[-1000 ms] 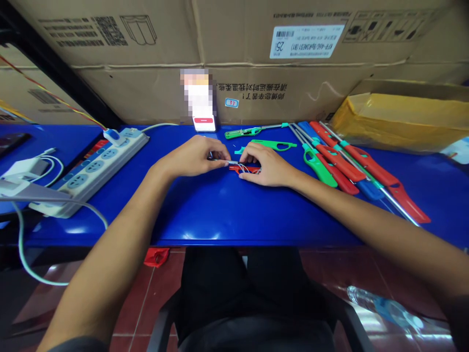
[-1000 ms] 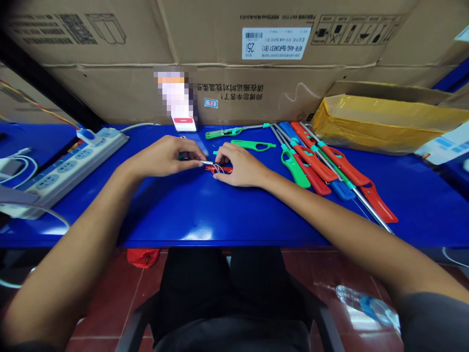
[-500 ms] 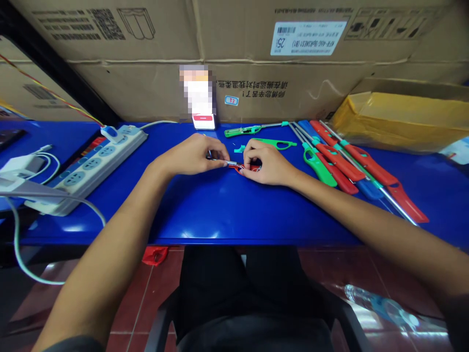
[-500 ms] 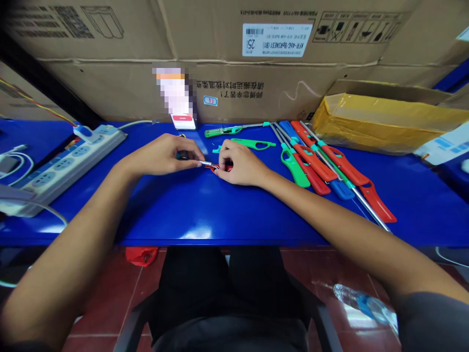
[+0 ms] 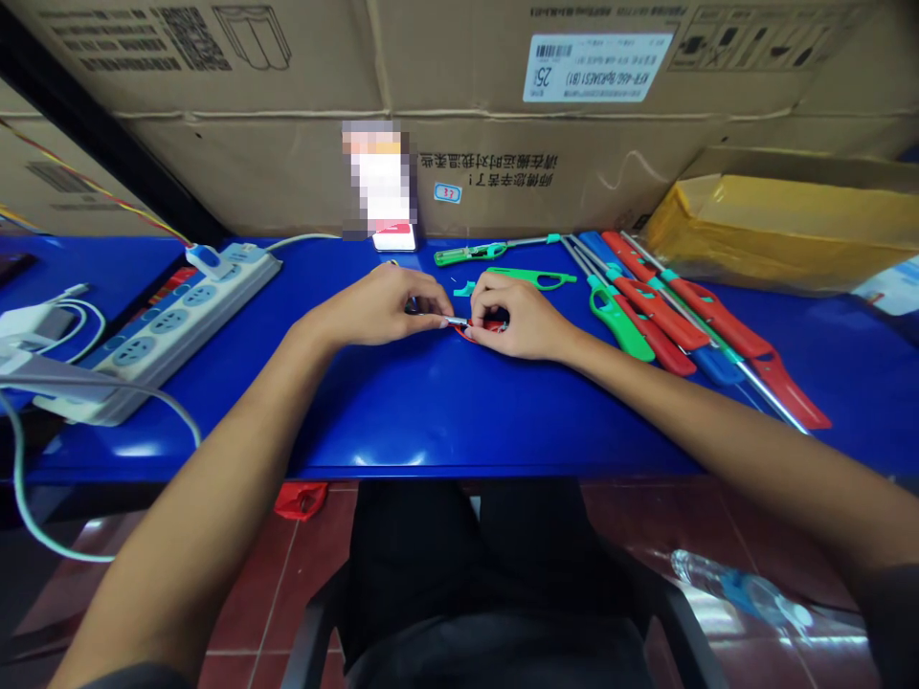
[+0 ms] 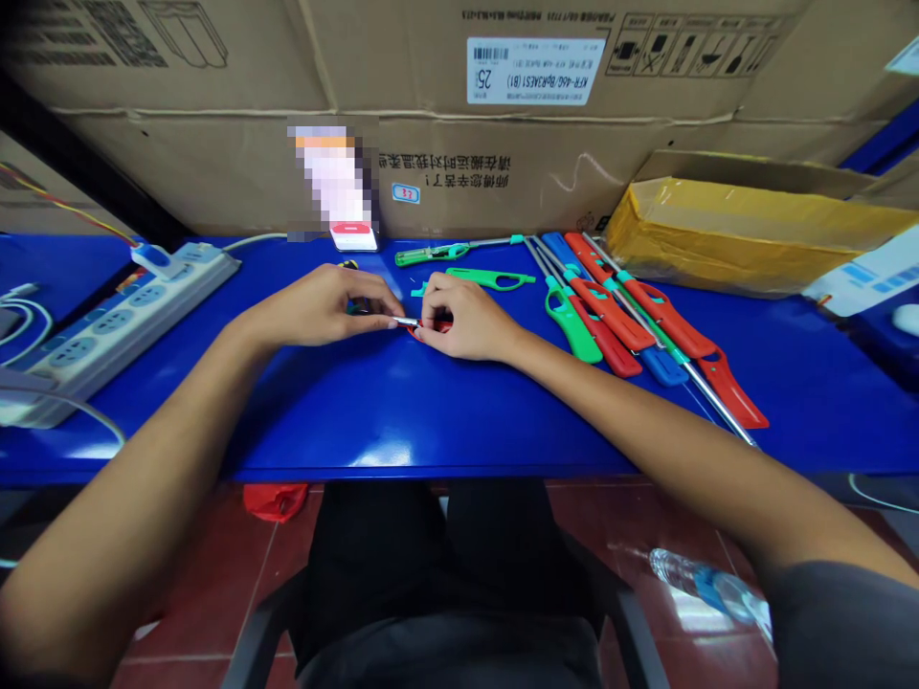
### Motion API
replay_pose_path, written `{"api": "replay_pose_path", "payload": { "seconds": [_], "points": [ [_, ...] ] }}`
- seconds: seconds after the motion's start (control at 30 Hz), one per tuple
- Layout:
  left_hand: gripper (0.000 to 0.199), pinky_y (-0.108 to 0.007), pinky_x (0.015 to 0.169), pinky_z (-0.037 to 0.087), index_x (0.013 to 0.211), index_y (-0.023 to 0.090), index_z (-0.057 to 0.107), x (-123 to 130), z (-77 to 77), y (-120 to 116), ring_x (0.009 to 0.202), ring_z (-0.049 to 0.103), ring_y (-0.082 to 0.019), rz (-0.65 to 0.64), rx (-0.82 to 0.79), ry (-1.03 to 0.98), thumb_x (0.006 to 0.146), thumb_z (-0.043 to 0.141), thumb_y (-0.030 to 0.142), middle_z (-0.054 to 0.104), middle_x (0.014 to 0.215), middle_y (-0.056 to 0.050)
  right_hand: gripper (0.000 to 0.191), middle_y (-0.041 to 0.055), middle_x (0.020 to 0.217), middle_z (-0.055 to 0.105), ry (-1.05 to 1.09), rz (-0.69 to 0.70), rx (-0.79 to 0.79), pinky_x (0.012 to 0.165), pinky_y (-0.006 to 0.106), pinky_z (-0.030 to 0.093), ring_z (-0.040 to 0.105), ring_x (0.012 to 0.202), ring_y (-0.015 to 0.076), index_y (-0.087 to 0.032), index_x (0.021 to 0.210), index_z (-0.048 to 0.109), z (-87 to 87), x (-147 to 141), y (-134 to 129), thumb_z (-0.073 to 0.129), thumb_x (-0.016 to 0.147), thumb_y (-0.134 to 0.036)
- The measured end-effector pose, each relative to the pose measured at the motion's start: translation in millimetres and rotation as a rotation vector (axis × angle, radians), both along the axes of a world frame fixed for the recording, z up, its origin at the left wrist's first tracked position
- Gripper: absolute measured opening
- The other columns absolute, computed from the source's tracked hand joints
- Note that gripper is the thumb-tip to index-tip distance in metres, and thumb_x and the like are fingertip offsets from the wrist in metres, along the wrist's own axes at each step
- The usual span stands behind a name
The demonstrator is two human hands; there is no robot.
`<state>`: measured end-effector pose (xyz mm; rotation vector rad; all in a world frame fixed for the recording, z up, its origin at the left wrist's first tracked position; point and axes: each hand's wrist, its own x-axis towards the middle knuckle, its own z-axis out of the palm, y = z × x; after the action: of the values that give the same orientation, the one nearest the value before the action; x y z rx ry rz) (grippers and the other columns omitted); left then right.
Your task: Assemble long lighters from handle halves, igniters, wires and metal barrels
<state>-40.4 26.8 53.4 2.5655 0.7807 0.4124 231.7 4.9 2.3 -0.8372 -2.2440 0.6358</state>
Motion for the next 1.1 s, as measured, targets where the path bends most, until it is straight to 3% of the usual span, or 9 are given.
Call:
{"api": "replay_pose_path", "payload": {
  "seconds": [0.23, 0.43, 0.67, 1.1],
  "points": [
    [0.025, -0.031, 0.081, 0.054, 0.112, 0.021, 0.087, 0.1, -0.1, -1.4, 0.085, 0.078, -0.018, 0.026, -0.004, 0.012, 0.104, 0.073, 0.04, 0.088, 0.103, -0.006, 0.016, 0.0034, 0.095, 0.066, 0.012, -0.025, 0.052, 0.081, 0.04, 0.047, 0.062, 0.087, 0.022, -0.024, 0.083, 0.068, -1.4, 0.0, 1.6, 0.079, 0.095, -0.028],
    [0.026, -0.031, 0.08, 0.055, 0.11, 0.02, 0.087, 1.0, 0.6, -2.9, 0.083, 0.078, -0.018, 0.036, -0.021, -0.003, 0.103, 0.073, 0.041, 0.088, 0.1, -0.006, 0.018, 0.0032, 0.094, 0.068, -0.011, -0.02, 0.021, 0.09, 0.042, 0.048, 0.065, 0.094, 0.0233, -0.025, 0.084, 0.068, 0.5, 1.6, 6.0, 0.067, 0.102, -0.02],
    [0.026, -0.031, 0.08, 0.056, 0.109, 0.02, 0.087, 1.4, 1.4, -3.1, 0.084, 0.078, -0.019, 0.031, -0.065, -0.021, 0.103, 0.073, 0.041, 0.087, 0.099, -0.006, 0.012, 0.0037, 0.101, 0.069, -0.004, -0.083, -0.011, 0.093, 0.044, 0.05, 0.066, 0.097, 0.0238, -0.025, 0.089, 0.071, 0.3, -0.3, 3.6, 0.075, 0.099, -0.021],
    [0.024, -0.031, 0.08, 0.055, 0.106, 0.02, 0.085, 1.1, 0.9, -3.4, 0.085, 0.078, -0.019, 0.034, -0.041, -0.038, 0.101, 0.077, 0.042, 0.088, 0.101, -0.006, 0.012, 0.0027, 0.099, 0.071, 0.005, -0.05, -0.05, 0.092, 0.044, 0.052, 0.068, 0.095, 0.0234, -0.025, 0.09, 0.075, 2.6, 1.0, 2.1, 0.075, 0.098, -0.016]
  ]
}}
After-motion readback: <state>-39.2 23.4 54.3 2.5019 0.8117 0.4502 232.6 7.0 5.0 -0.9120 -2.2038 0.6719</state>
